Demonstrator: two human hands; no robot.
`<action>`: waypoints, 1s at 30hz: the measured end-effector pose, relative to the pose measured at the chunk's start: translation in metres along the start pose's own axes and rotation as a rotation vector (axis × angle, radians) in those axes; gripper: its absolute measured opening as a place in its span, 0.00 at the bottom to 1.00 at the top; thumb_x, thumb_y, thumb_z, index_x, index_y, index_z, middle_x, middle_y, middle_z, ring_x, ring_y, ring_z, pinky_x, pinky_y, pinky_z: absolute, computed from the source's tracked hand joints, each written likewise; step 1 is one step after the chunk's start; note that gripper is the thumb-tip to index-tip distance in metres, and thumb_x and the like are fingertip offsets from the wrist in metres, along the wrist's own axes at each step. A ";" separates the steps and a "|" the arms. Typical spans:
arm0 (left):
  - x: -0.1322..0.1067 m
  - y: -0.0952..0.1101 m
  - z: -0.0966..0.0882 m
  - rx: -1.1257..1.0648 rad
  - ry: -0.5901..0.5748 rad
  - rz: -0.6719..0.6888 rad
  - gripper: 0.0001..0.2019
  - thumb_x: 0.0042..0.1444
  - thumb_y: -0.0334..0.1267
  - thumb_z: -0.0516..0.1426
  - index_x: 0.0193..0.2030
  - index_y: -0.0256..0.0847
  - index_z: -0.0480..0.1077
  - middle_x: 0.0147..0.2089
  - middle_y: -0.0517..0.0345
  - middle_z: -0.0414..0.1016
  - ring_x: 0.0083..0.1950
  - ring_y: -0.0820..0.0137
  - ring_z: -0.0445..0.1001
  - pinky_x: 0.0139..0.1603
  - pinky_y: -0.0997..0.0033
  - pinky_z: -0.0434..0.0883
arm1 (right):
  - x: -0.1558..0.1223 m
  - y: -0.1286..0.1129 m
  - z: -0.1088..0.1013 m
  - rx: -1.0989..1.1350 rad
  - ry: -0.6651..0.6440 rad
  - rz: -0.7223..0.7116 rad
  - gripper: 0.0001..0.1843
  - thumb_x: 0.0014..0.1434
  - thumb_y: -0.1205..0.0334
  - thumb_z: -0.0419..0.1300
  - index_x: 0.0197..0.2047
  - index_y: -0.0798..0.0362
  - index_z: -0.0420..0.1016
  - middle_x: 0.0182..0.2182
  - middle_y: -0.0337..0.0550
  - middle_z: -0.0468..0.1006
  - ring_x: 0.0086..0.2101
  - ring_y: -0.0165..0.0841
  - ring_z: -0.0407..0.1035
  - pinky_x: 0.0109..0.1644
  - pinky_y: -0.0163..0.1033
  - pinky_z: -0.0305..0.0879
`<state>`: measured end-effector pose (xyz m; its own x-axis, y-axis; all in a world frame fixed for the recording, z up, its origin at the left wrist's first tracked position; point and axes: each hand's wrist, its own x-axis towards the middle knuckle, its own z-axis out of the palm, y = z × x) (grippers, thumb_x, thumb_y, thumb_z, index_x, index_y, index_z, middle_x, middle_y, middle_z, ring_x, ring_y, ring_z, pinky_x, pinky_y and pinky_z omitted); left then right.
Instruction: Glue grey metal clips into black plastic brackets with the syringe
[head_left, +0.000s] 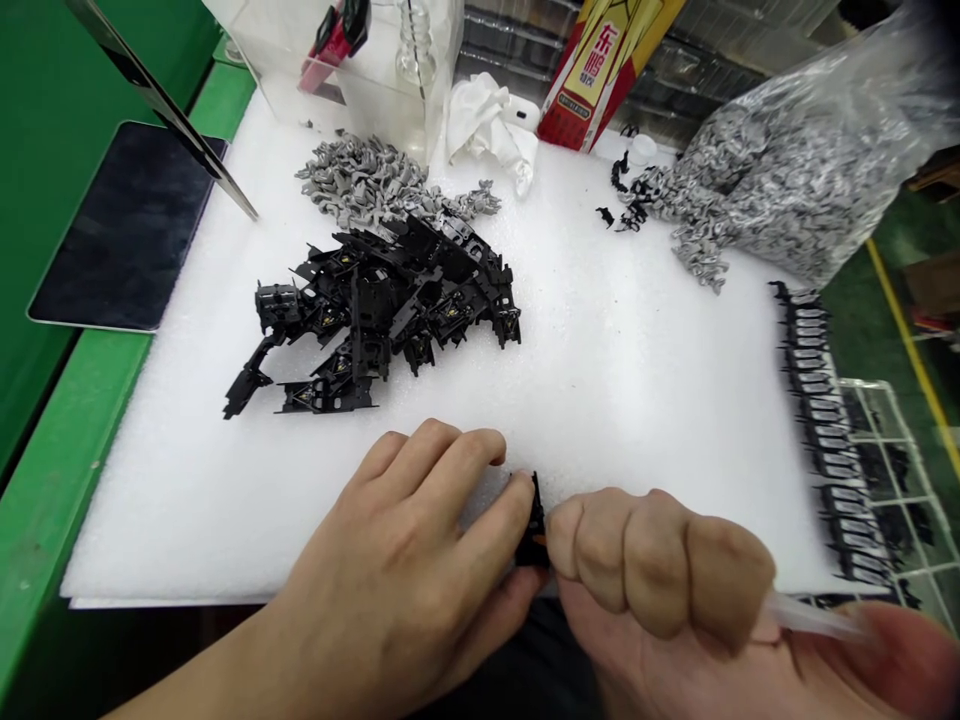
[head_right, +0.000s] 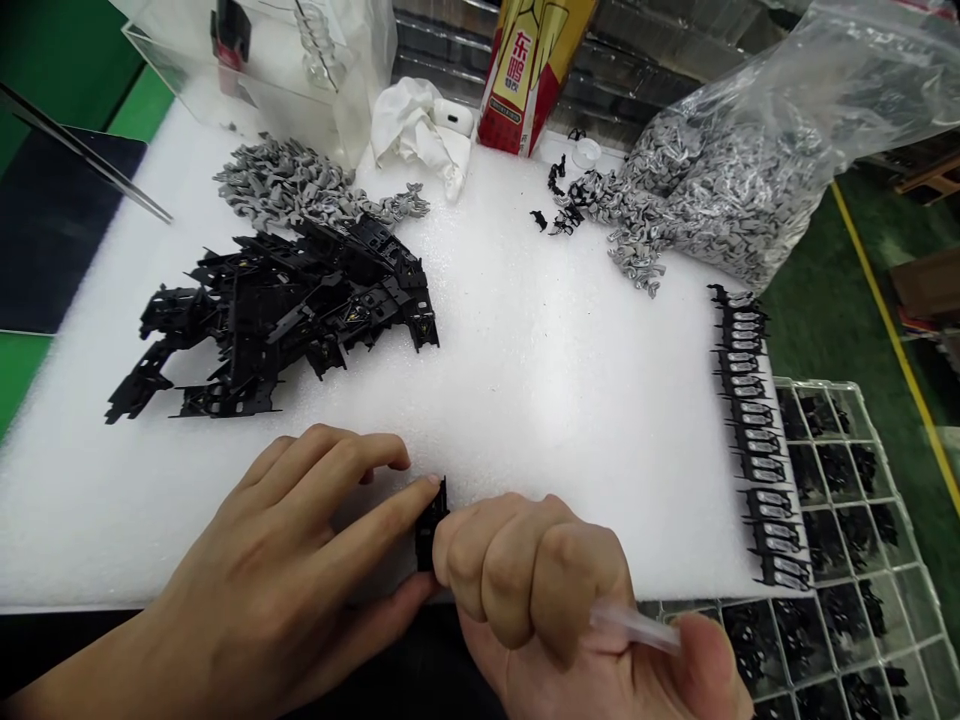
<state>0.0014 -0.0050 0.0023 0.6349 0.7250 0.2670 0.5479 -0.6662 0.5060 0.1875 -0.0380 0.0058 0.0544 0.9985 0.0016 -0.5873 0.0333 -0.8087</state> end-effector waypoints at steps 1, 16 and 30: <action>0.000 0.000 0.000 0.003 0.000 0.001 0.14 0.68 0.41 0.60 0.56 0.37 0.76 0.54 0.43 0.73 0.47 0.54 0.68 0.42 0.52 0.65 | -0.001 0.000 0.000 0.009 0.006 -0.008 0.38 0.74 0.31 0.40 0.21 0.50 0.47 0.17 0.33 0.52 0.23 0.31 0.56 0.30 0.45 0.60; 0.001 0.001 0.002 0.032 0.004 -0.008 0.14 0.67 0.42 0.60 0.55 0.38 0.76 0.54 0.44 0.73 0.47 0.54 0.68 0.41 0.53 0.65 | -0.021 0.009 -0.017 0.020 0.033 -0.079 0.32 0.73 0.36 0.50 0.26 0.48 0.46 0.20 0.34 0.56 0.28 0.33 0.62 0.34 0.47 0.63; 0.001 0.000 0.004 0.036 0.005 -0.006 0.14 0.68 0.43 0.59 0.55 0.38 0.76 0.54 0.44 0.73 0.46 0.54 0.69 0.40 0.53 0.65 | -0.007 0.005 -0.010 -0.095 -0.046 -0.129 0.38 0.74 0.31 0.32 0.21 0.49 0.47 0.14 0.34 0.48 0.20 0.32 0.53 0.25 0.44 0.61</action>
<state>0.0042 -0.0046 -0.0006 0.6290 0.7296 0.2685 0.5709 -0.6679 0.4774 0.1927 -0.0453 -0.0042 0.0865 0.9872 0.1340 -0.4983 0.1594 -0.8522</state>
